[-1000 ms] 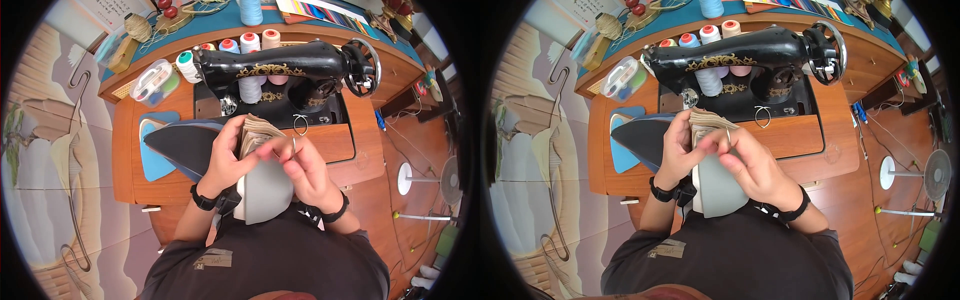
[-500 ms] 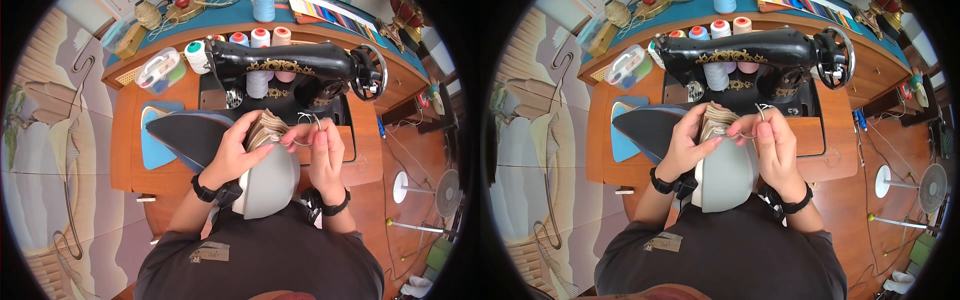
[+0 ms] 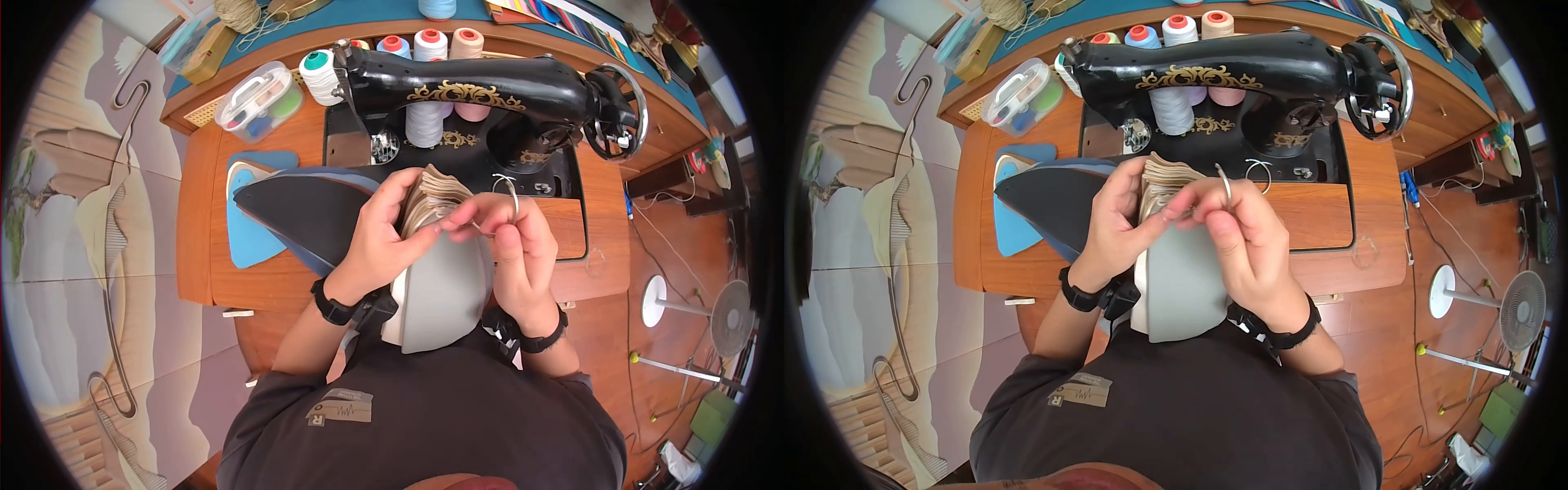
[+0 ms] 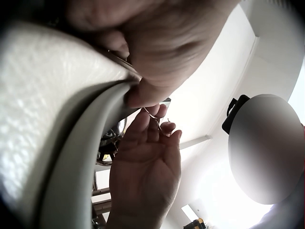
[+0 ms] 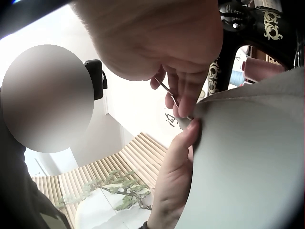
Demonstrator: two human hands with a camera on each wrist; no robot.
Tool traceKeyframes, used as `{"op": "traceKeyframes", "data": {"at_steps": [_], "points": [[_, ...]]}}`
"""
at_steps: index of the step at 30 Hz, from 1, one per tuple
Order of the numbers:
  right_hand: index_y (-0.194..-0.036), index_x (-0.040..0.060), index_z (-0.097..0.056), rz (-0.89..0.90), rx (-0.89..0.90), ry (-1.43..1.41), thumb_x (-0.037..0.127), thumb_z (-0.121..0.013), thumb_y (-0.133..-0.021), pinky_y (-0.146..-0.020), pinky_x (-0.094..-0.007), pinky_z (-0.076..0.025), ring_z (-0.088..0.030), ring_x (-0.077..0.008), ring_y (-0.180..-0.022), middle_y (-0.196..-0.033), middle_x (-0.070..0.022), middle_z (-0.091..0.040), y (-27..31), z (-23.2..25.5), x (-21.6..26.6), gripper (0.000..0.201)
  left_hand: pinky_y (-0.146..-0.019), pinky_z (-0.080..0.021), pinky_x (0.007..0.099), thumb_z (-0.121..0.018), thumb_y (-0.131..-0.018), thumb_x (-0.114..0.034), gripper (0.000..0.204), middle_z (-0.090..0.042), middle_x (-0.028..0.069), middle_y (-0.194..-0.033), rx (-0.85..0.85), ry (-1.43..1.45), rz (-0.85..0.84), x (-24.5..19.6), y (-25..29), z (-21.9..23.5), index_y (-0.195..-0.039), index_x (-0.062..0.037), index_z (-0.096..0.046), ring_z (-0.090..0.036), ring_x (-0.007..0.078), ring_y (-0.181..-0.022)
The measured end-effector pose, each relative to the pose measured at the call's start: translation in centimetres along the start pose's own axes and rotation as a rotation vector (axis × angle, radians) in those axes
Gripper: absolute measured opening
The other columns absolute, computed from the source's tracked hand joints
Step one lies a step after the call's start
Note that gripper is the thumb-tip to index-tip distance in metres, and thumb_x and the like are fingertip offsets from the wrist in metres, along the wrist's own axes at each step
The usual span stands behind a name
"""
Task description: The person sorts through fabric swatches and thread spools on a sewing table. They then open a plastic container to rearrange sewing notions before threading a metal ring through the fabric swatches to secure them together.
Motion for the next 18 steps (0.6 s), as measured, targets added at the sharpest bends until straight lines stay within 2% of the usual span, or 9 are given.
{"op": "traceKeyframes", "data": {"at_steps": [2,5,8,9,12,13,16,18], "points": [[-0.099,-0.0002,-0.053,-0.026,0.005,-0.127,0.021,-0.040,-0.112,-0.079,-0.0289,-0.053,-0.064,-0.0177,-0.089,-0.109,-0.0169,-0.066,0.3,0.1,-0.5,0.028,-0.108,-0.047,0.0358,-0.069,-0.088,0.005,0.065,-0.059,0.0178,-0.137,0.014,-0.040,-0.007,0.6,0.1,0.1,-0.146,0.0077,-0.039,-0.059,0.0217,-0.125],[-0.097,0.0011,-0.054,-0.107,0.037,-0.166,0.022,-0.040,-0.113,-0.068,-0.0252,-0.051,-0.061,-0.0133,-0.078,-0.098,-0.0126,-0.067,0.1,0.1,-0.7,0.029,-0.098,-0.052,0.0316,-0.074,-0.081,0.002,0.060,-0.067,0.0114,-0.124,-0.055,-0.022,-0.059,0.7,0.1,-0.1,-0.137,0.0019,-0.053,-0.064,0.0165,-0.114],[-0.095,0.0029,-0.054,-0.304,0.047,-0.065,0.023,-0.041,-0.113,-0.057,-0.0220,-0.043,-0.054,-0.0081,-0.066,-0.083,-0.0065,-0.063,0.0,1.5,-1.7,0.030,-0.098,-0.052,0.0334,-0.074,-0.080,0.002,0.059,-0.067,0.0111,-0.125,0.016,-0.065,-0.078,-0.2,-0.1,-1.0,-0.135,0.0005,-0.055,-0.066,0.0196,-0.113],[-0.092,0.0049,-0.053,-0.259,-0.035,-0.014,0.026,-0.042,-0.113,-0.050,-0.0213,-0.033,-0.042,-0.0043,-0.056,-0.070,0.0003,-0.053,-0.2,1.3,-1.8,0.032,-0.100,-0.052,0.0352,-0.074,-0.078,0.003,0.059,-0.066,0.0119,-0.128,0.029,-0.122,-0.096,-0.2,-0.2,-1.1,-0.134,0.0000,-0.056,-0.066,0.0236,-0.115],[-0.089,0.0052,-0.051,-0.465,-0.032,-0.304,0.028,-0.042,-0.113,-0.048,-0.0217,-0.029,-0.038,-0.0038,-0.055,-0.068,0.0018,-0.047,0.2,1.8,-2.7,0.034,-0.109,-0.046,0.0371,-0.071,-0.078,0.004,0.062,-0.060,0.0151,-0.137,0.136,-0.229,-0.172,-1.0,-0.2,-1.4,-0.137,0.0016,-0.053,-0.060,0.0246,-0.126],[-0.088,0.0054,-0.049,-0.511,-0.052,-0.371,0.029,-0.042,-0.113,-0.047,-0.0217,-0.026,-0.034,-0.0033,-0.054,-0.066,0.0028,-0.043,0.3,1.8,-2.5,0.035,-0.108,-0.046,0.0375,-0.071,-0.077,0.003,0.062,-0.060,0.0154,-0.137,0.139,-0.264,-0.189,-1.3,-0.3,-1.4,-0.137,0.0012,-0.054,-0.060,0.0257,-0.125],[-0.089,0.0054,-0.049,-0.494,-0.050,-0.259,0.029,-0.042,-0.113,-0.047,-0.0216,-0.026,-0.035,-0.0034,-0.054,-0.066,0.0023,-0.044,0.3,2.3,-1.6,0.035,-0.106,-0.047,0.0385,-0.072,-0.075,-0.001,0.062,-0.061,0.0161,-0.136,0.153,-0.335,-0.222,-1.7,-0.6,-1.6,-0.135,0.0003,-0.056,-0.061,0.0284,-0.123],[-0.087,0.0049,-0.050,-0.478,-0.021,-0.120,0.025,-0.043,-0.113,-0.048,-0.0221,-0.030,-0.038,-0.0038,-0.055,-0.068,0.0015,-0.047,0.1,2.6,-0.9,0.033,-0.105,-0.048,0.0391,-0.072,-0.075,-0.003,0.061,-0.061,0.0162,-0.135,0.165,-0.335,-0.206,-1.4,-0.5,-1.8,-0.134,0.0003,-0.056,-0.061,0.0295,-0.122]]}}
Point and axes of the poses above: each hand's wrist, its own y-axis away from the middle knuckle, its own z-axis out of the back of the hand, x = y × z, the point moved 6 cm from there along -y, towards the middle knuckle
